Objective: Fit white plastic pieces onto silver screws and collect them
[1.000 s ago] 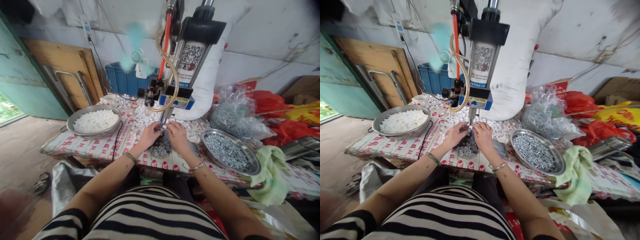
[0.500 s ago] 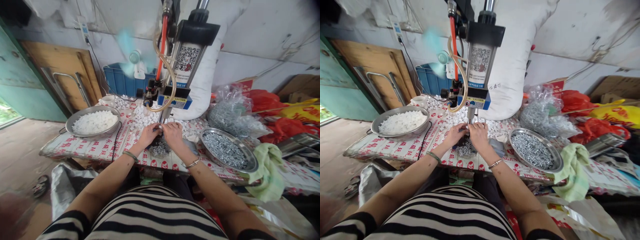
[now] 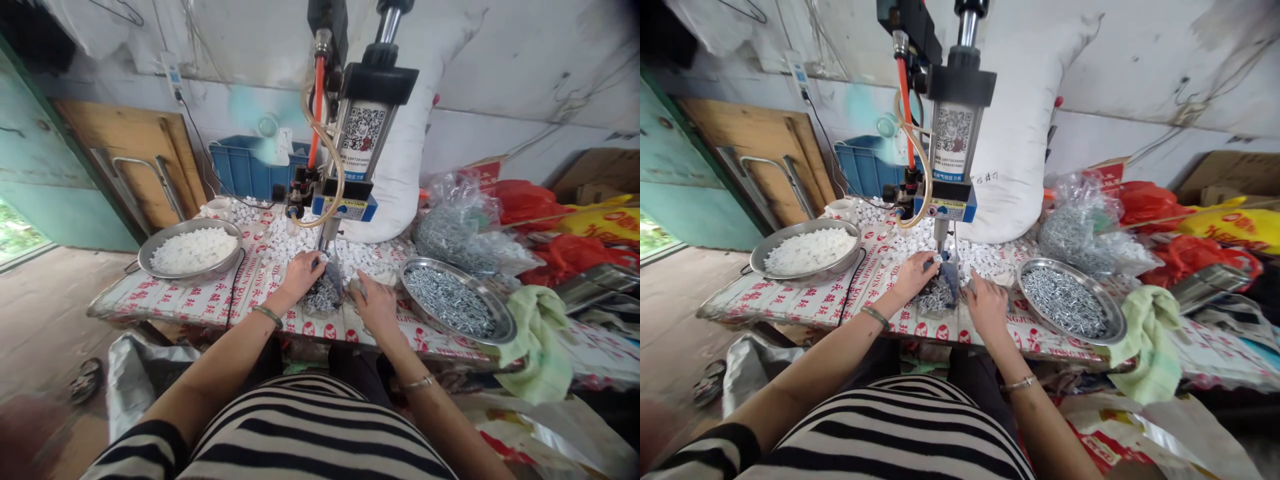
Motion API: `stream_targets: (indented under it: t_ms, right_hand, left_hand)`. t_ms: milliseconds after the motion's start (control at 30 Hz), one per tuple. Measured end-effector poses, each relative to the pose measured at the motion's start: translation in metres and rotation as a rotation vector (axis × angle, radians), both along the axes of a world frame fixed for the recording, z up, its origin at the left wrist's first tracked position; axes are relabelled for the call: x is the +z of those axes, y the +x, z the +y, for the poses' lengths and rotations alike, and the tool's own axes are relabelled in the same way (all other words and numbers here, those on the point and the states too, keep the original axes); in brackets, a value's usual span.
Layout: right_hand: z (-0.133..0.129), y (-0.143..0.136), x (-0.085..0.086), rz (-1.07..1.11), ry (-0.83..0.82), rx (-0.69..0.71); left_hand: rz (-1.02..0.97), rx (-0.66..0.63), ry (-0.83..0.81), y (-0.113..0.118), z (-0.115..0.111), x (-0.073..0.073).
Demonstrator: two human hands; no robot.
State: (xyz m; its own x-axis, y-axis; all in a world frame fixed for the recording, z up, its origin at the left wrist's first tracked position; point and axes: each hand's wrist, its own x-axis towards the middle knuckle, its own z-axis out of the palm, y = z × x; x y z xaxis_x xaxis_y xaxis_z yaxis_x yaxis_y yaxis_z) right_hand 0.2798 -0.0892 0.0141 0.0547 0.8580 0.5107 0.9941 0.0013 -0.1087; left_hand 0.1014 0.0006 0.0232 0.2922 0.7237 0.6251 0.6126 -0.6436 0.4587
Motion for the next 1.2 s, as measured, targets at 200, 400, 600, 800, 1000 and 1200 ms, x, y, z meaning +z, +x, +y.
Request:
stream_targets:
  t_ms: [200, 400, 600, 800, 1000, 1200]
  right_hand:
    - [-0.037, 0.021, -0.04, -0.251, 0.062, -0.09]
    - [-0.035, 0.021, -0.049, -0.283, 0.09, -0.09]
    - [-0.034, 0.016, -0.035, -0.202, 0.094, -0.083]
    - [-0.005, -0.013, 0.006, -0.019, 0.119, 0.113]
    - [0.038, -0.043, 0.022, -0.016, -0.004, 0.232]
    - [0.045, -0.049, 0.016, 0.002, -0.07, 0.213]
  left_hand:
    - [-0.016, 0.01, -0.006, 0.001, 0.001, -0.001]
    - [-0.059, -0.013, -0.063, 0.0, -0.001, 0.001]
    - [-0.263, -0.167, -0.412, -0.005, 0.0, 0.014]
    - [-0.408, -0.137, -0.535, -0.01, -0.008, 0.024]
    - [0.177, 0.124, -0.204, -0.013, -0.014, 0.006]
    - [0.213, 0.113, -0.219, -0.012, -0.017, 0.006]
